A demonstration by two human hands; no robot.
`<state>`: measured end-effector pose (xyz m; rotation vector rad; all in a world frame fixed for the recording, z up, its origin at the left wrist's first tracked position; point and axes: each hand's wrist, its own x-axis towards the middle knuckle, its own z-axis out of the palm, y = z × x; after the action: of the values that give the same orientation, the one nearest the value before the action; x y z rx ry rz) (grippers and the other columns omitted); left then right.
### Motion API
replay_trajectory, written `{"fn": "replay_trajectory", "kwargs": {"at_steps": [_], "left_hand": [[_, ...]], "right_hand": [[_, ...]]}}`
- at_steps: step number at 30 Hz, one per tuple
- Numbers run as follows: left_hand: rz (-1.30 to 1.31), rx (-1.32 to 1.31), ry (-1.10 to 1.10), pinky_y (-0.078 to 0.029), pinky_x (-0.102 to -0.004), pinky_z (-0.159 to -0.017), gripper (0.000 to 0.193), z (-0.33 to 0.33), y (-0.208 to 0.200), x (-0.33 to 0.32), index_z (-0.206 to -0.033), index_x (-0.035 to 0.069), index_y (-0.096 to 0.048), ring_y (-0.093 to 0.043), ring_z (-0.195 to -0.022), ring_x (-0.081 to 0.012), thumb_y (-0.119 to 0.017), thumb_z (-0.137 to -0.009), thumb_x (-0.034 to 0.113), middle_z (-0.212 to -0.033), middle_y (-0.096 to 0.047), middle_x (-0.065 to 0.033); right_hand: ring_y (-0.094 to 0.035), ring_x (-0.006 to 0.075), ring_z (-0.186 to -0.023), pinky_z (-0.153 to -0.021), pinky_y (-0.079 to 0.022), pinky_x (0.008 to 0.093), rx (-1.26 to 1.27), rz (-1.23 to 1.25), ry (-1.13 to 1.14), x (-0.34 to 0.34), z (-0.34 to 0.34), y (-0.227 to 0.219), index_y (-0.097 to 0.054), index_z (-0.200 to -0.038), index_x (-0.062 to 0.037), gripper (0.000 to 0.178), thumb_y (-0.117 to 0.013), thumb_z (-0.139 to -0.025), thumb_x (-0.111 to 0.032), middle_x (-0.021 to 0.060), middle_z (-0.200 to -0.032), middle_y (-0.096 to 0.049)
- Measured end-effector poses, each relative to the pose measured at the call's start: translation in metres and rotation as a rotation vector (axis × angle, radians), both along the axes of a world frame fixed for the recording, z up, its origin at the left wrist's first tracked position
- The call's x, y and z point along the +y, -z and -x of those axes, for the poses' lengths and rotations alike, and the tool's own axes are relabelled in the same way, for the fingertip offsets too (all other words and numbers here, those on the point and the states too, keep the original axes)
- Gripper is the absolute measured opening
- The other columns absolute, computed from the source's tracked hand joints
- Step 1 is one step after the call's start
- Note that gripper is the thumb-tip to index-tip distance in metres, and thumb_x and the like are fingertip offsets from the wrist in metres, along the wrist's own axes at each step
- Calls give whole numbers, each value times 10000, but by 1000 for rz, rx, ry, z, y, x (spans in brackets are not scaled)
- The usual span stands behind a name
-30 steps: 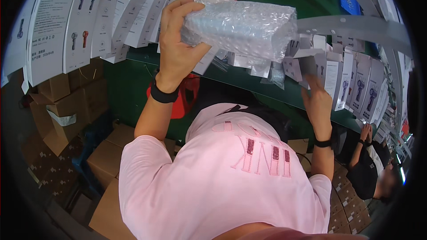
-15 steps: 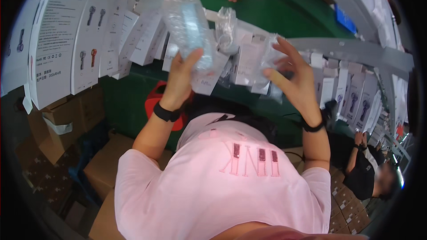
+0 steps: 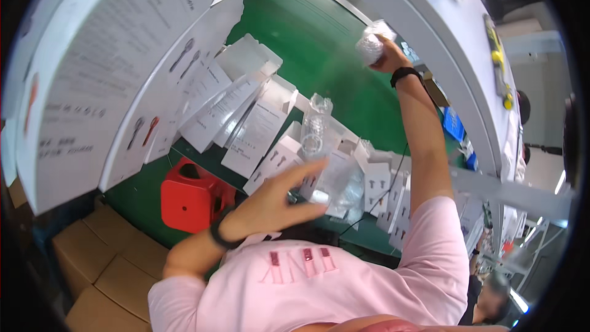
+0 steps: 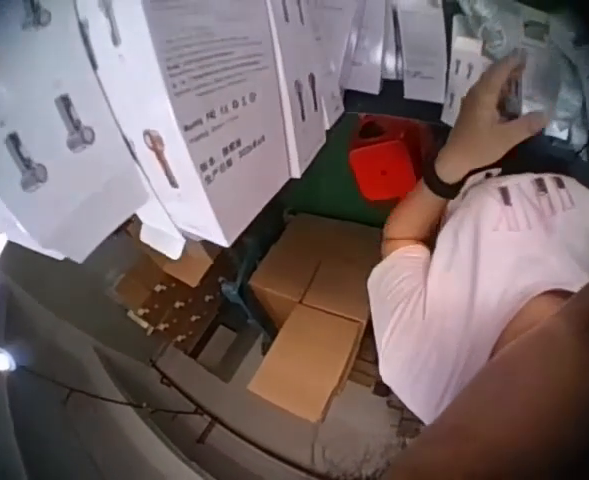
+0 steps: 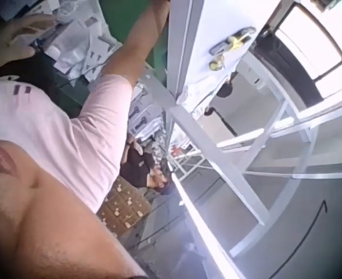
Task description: Packaging handheld electronic devices into boxes with manuals and bubble wrap.
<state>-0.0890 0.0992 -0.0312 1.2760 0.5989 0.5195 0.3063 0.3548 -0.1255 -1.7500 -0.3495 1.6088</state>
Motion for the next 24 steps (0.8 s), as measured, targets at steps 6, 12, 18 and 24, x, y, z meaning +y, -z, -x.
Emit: {"fn": "replay_trajectory", "kwargs": {"at_steps": [6,12,18,24], "left_hand": [[375,53,-130,-394,-367,-1056,684,56,23,-52,-1401,-7,-406,-506,-1250,-234,-730,-827,179,-1348,-523,-142],[480,71,-430,-403,-368,-1038,741,53,57,-71,-1396,-21,-397,-523,-1224,-240,-756,-814,261,-1329,-535,-150],[444,162,-443,-408,-357,-1027,705,43,46,-98,-1393,7,-424,-527,-1209,-226,-753,-813,237,-1326,-543,-133],[111,543,-347,-418,-340,-990,576,28,41,-112,-1347,41,-495,-545,-1150,-241,-713,-820,124,-1257,-578,-127]], "right_hand": [[-613,284,-1066,-894,-495,505,140,-220,360,111,-73,100,-594,-1168,-129,331,-523,-950,-368,66,-1175,-641],[-373,383,-1338,-1108,-341,448,185,-554,482,129,-115,117,-282,-1453,-33,664,-600,-928,-286,233,-1527,-213],[-609,185,-854,-647,-487,299,-685,-326,-893,15,52,44,-606,-1214,-82,546,-663,-840,-475,98,-1016,-620],[-610,233,-698,-577,-504,348,-932,60,-1456,-89,133,36,-670,-957,20,624,-775,-631,-502,137,-816,-640]]}}
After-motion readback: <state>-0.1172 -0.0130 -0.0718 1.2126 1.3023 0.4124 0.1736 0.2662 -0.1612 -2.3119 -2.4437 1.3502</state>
